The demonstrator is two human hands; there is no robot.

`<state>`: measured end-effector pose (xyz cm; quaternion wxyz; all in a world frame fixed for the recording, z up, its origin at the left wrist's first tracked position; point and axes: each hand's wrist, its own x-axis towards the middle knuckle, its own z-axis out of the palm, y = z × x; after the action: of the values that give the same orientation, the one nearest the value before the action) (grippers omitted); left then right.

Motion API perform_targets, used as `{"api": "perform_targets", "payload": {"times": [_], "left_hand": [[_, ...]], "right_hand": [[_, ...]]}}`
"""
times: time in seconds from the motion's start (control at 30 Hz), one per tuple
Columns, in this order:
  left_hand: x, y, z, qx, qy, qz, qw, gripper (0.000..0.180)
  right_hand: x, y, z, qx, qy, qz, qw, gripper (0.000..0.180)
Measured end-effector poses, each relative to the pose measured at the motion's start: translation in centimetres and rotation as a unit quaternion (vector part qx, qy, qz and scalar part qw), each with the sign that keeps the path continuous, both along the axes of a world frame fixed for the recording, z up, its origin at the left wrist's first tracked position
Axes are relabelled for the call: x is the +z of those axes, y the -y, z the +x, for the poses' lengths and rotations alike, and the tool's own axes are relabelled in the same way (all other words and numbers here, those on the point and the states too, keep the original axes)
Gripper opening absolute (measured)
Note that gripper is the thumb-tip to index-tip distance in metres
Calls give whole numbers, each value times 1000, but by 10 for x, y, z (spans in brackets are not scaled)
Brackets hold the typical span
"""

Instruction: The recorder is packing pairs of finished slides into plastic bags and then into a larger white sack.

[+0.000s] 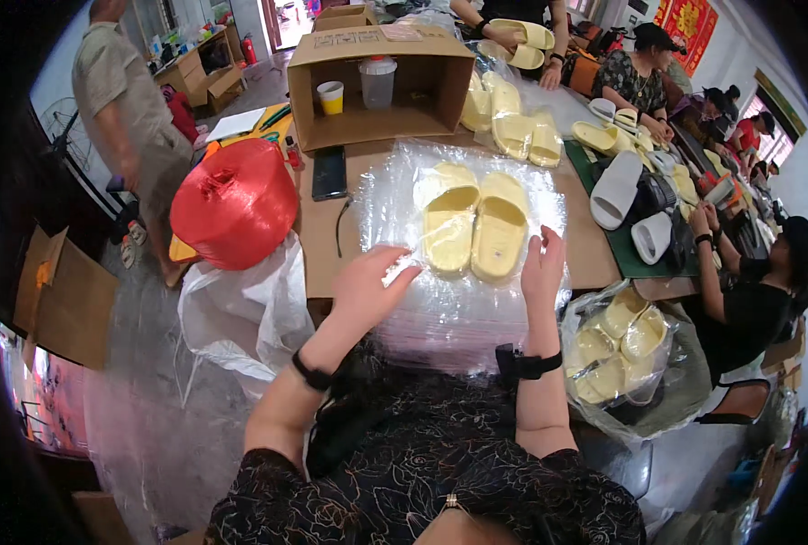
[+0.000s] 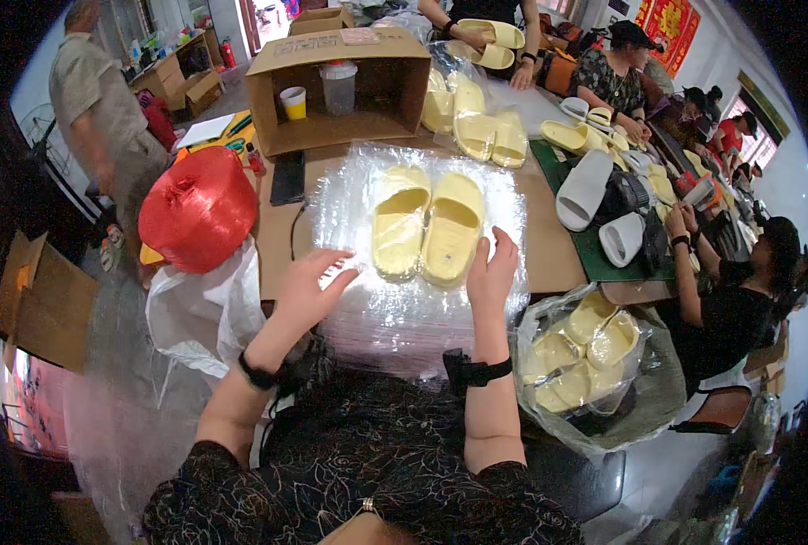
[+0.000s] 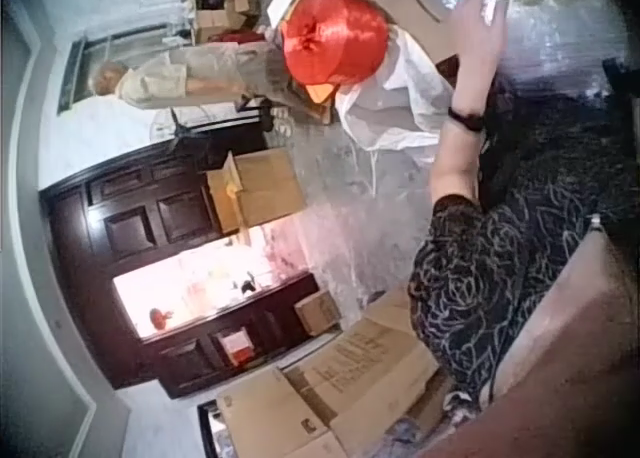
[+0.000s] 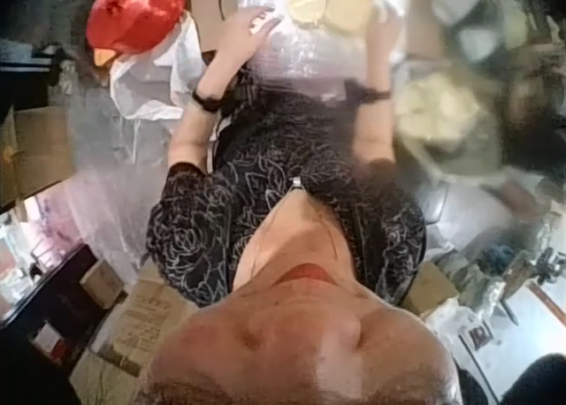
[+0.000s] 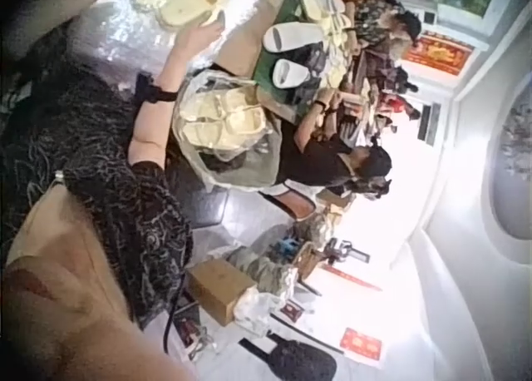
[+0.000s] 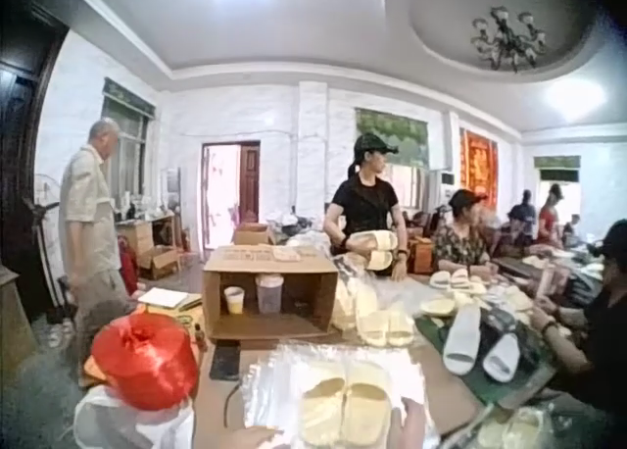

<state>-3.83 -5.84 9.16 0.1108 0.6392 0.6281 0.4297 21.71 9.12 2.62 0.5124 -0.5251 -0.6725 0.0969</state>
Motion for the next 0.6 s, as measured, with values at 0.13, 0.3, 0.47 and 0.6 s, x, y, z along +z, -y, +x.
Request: {"api": "perform_targets", "payload": {"times": [0.13,0.3,0.47,0.6], "left_hand": [[-18,-108,51,63,-107,-15,992,48],[-11,-168,97,109,-196,-62,972,47],[-31,-199,109,156,-215,-83,960,20],[-43,-211,97,144,-193,-59,969,14]], "right_hand": [[-20,-3,11,93,-189,-159,964,42],[-26,17,1,129,-195,-122,965,41],[-25,24,3,102,-138,-118,978,42],[-22,29,-1,113,-161,-115,974,39]]}}
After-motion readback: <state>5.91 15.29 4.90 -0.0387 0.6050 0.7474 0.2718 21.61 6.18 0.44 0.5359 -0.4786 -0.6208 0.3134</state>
